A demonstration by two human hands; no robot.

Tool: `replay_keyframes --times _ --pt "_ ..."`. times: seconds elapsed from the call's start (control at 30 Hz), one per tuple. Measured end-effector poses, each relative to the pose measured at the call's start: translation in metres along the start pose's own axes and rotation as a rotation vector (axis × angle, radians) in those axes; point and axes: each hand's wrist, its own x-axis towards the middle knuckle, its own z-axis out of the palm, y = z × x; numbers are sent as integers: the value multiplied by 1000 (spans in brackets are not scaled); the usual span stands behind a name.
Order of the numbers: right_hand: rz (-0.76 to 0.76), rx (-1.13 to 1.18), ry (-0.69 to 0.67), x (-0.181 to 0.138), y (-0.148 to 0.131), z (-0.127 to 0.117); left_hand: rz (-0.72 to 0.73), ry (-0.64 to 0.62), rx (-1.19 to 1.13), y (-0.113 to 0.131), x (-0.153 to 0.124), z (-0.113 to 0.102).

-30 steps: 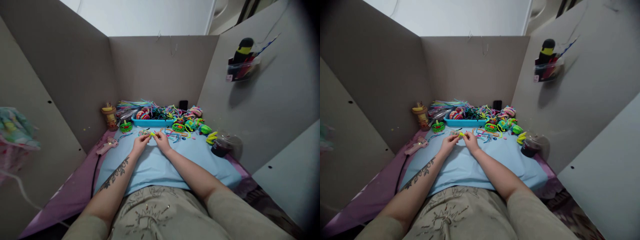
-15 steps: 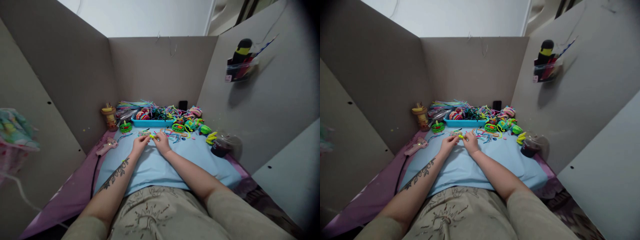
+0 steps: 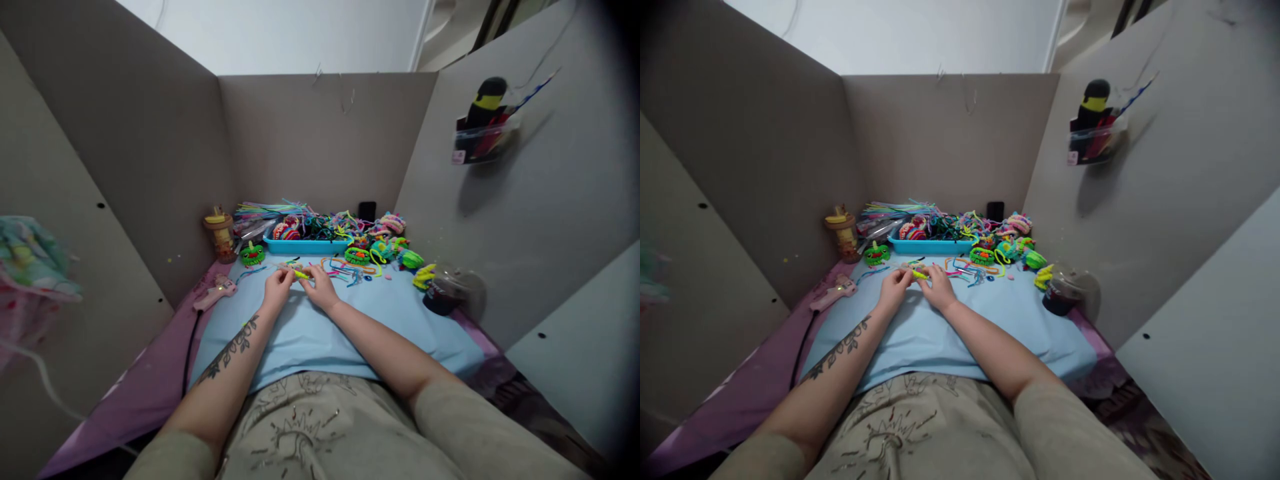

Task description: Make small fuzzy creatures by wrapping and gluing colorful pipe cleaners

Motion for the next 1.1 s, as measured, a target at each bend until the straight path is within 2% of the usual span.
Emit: replay_keyframes --times 0.2,0.4,0.63,0.83,1.1 --pt "1 -52 -52 1 8 2 38 -37 -35 -3 1 1" --pt "63 -48 48 2 11 2 22 -44 37 -10 3 2" --pt "85 -15 110 2 11 0 -11 -57 -20 -11 2 3" --pt "86 -30 109 2 12 1 -77 -65 -91 -7 0 4" --pt "108 -35 101 1 12 1 -80 -67 -65 -7 0 3"
